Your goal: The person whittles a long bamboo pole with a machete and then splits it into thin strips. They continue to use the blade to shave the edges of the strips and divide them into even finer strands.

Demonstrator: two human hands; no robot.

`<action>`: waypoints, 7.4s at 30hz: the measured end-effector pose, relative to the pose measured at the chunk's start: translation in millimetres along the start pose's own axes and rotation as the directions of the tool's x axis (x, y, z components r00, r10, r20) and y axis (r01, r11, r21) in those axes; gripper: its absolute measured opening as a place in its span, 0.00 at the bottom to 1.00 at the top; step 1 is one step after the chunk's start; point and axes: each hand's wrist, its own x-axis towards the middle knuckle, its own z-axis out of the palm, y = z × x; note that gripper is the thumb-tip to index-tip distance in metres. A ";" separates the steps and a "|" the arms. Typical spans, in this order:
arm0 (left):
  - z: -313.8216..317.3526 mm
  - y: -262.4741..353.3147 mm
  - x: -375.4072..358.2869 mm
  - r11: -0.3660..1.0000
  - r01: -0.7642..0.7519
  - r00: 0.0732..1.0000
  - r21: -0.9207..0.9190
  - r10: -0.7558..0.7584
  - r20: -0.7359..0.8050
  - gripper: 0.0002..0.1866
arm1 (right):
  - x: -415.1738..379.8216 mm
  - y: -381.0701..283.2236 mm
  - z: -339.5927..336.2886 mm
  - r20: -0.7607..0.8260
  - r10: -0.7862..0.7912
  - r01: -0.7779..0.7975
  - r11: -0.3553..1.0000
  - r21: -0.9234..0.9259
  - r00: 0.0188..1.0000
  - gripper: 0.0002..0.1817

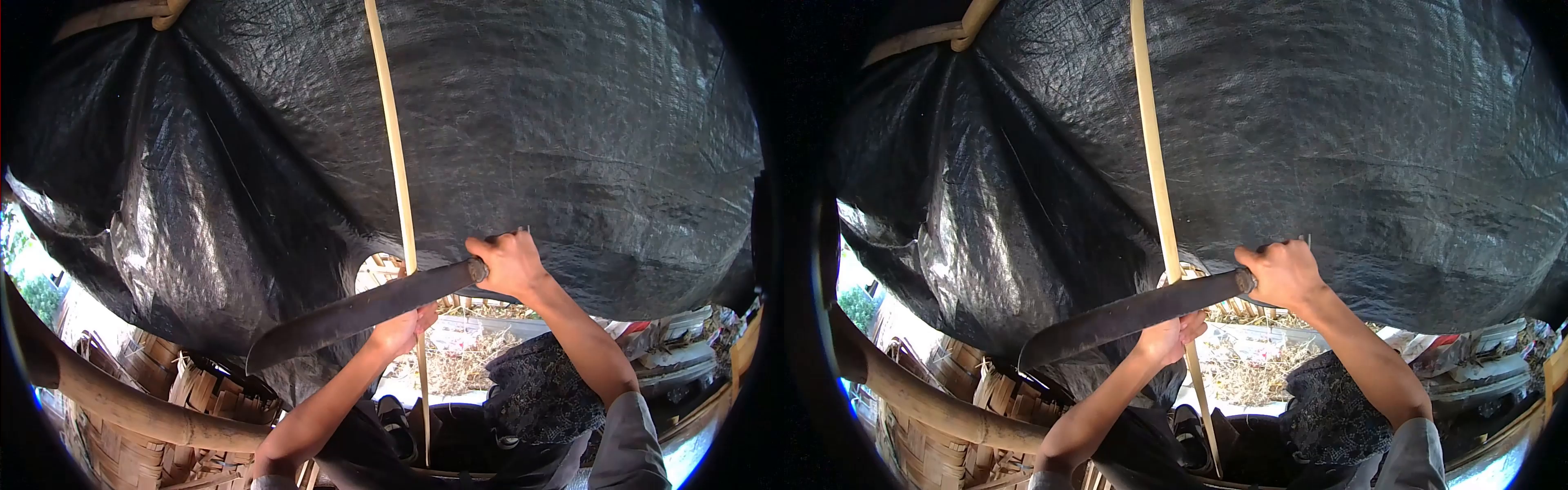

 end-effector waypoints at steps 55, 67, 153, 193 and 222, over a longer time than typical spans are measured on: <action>1.0 8.8 -0.3 0.997 -0.032 0.982 -0.074 0.018 -0.186 0.21 | 22.5 -6.8 9.4 0.167 0.038 -0.053 0.995 0.087 0.985 0.19; 7.6 16.7 -4.1 1.000 0.014 0.974 0.012 -0.011 -0.226 0.20 | 20.9 5.5 8.5 0.198 0.026 -0.060 0.984 0.170 0.980 0.18; 3.1 19.1 5.4 0.998 -0.021 0.948 0.054 0.037 -0.317 0.17 | 39.2 -7.0 19.4 0.131 0.116 -0.130 0.986 0.108 0.985 0.14; -20.9 33.0 8.4 0.991 -0.119 0.993 -0.064 0.119 -0.015 0.28 | 72.4 -12.9 19.9 0.081 -0.063 0.055 0.993 0.101 0.995 0.17; -25.5 48.8 11.0 0.917 -0.378 0.893 -0.131 0.324 -0.312 0.21 | 57.9 6.2 28.9 0.181 0.298 -0.348 0.838 0.421 0.937 0.19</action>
